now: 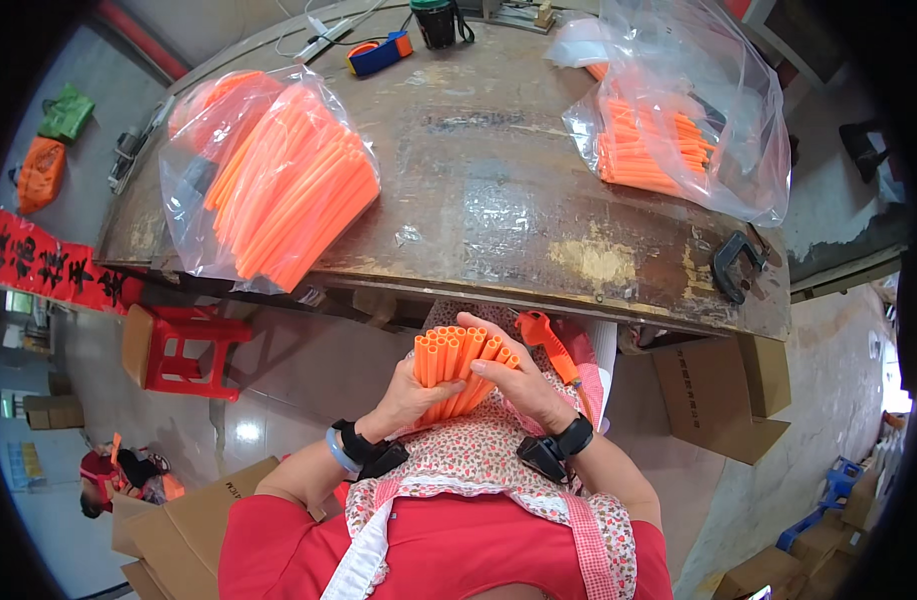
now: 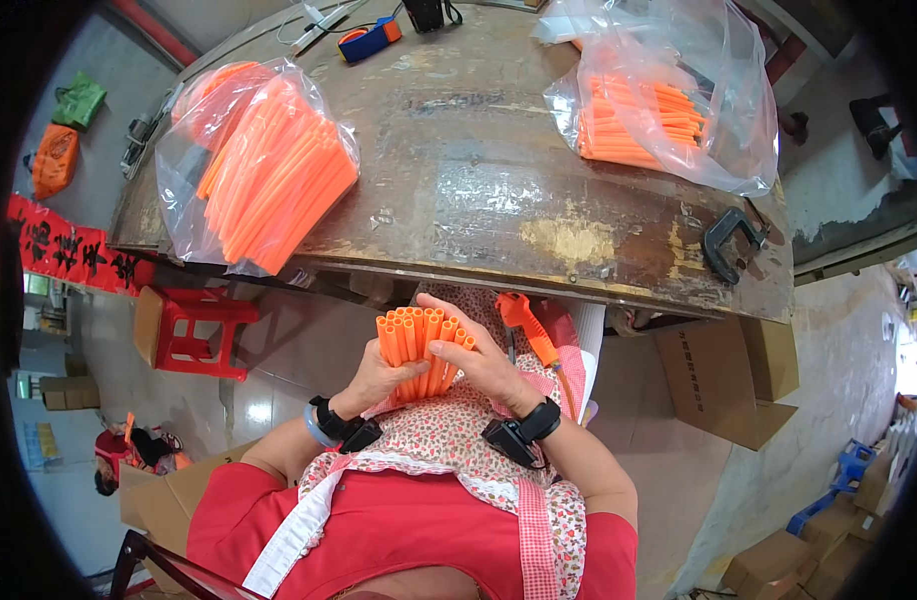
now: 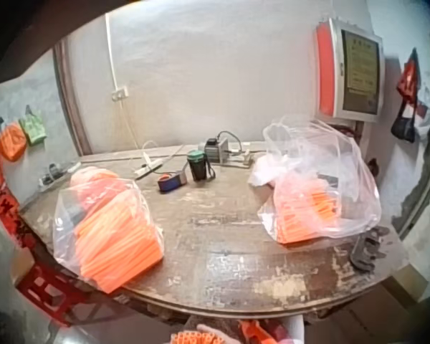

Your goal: The person gathers and aligns plastic tubes into bundles by hand, applies a handheld heating tool to the ends, and places the bundled tubes into plastic bags on the table.

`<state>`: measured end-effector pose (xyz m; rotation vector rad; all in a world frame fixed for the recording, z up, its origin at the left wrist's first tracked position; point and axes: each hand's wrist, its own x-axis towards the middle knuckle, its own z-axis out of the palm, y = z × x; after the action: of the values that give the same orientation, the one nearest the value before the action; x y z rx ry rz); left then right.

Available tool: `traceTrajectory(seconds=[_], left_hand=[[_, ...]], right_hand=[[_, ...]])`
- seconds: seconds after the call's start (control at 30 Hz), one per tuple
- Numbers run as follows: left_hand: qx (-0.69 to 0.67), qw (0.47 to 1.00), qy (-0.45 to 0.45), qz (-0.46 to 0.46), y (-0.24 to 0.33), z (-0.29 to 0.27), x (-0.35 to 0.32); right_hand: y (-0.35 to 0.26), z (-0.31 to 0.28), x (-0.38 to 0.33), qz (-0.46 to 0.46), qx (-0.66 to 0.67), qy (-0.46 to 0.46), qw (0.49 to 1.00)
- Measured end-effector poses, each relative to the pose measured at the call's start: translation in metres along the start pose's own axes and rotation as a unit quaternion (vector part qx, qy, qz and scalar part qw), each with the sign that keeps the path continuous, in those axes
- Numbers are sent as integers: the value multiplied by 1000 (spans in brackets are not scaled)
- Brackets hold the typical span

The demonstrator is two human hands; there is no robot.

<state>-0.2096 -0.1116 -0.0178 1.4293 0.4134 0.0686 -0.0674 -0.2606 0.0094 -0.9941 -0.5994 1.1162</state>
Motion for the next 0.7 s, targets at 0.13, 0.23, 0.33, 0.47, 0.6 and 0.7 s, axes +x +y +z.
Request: traceTrajectory(seconds=[0.13, 0.23, 0.33, 0.47, 0.6, 0.7], left_hand=[[7, 1000, -1, 0, 2, 0, 1], [21, 1000, -7, -3, 7, -1, 1], [15, 1000, -3, -3, 7, 0, 1], [8, 1000, -14, -18, 5, 0, 2], [39, 995, -90, 7, 11, 16, 10], [12, 997, -71, 9, 12, 20, 11]], right_hand=[[1, -1, 0, 6, 14, 2, 1000], [1, -1, 0, 8, 19, 6, 1000], [1, -2, 0, 9, 25, 7, 1000], [-2, 5, 3, 0, 58, -16, 998], [5, 18, 14, -105, 68, -2, 992], [12, 23, 20, -145, 69, 11, 987]])
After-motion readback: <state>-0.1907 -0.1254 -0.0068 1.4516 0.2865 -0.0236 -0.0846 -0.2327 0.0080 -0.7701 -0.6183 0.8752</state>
